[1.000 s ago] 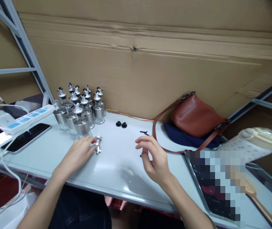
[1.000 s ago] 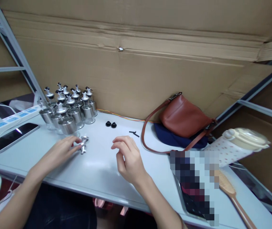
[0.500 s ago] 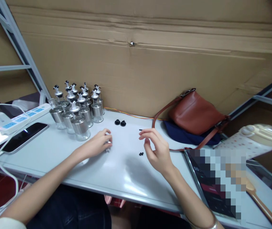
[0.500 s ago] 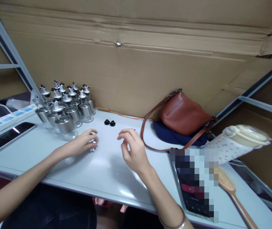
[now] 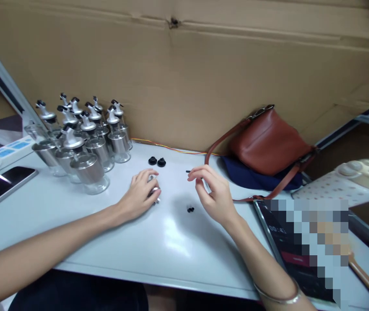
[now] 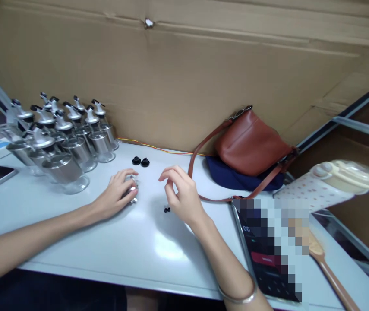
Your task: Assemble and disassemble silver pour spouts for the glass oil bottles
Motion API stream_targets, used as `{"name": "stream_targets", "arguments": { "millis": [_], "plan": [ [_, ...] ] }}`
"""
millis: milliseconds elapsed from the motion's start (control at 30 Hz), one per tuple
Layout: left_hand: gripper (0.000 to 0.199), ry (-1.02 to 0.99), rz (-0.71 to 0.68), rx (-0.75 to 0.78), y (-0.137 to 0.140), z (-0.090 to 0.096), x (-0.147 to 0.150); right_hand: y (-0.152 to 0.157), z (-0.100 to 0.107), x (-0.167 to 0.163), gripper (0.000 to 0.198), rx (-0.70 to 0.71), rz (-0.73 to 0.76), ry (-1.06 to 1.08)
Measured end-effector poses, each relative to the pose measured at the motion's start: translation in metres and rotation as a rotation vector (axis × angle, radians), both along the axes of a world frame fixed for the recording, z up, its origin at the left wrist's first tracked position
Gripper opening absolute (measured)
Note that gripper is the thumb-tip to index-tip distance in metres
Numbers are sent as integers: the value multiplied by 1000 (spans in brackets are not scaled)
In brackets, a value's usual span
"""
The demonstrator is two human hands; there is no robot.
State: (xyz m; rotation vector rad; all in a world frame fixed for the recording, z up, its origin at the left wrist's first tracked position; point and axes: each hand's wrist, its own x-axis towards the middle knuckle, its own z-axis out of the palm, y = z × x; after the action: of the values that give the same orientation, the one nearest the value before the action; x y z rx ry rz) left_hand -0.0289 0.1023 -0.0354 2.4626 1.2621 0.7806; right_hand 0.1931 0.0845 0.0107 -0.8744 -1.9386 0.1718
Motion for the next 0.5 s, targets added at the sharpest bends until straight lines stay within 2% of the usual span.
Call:
{"name": "stream_targets", "arguments": {
  "millis": [67,167,233,367,433,500],
  "plan": [
    [17,-95,6,58,-4,0,-2,0,-4,-1,23,-77,15,35],
    [9,-239,-113,167,-13,0,-1,-3,-6,-5,20,-194,42,77],
    [6,-347,-195,179,-16,0,1,-7,-5,-9,17,-296,94,84],
    [16,-544,-187,71,-16,-2,4,-13,-3,-17,6,-617,278,116],
    [22,-610,-183,-10,-14,-4,6,-16,-4,-23,17,-724,330,137],
    [27,-658,-206,-107,-15,-5,7,-19,-6,-28,22,-761,319,161]
  ]
}}
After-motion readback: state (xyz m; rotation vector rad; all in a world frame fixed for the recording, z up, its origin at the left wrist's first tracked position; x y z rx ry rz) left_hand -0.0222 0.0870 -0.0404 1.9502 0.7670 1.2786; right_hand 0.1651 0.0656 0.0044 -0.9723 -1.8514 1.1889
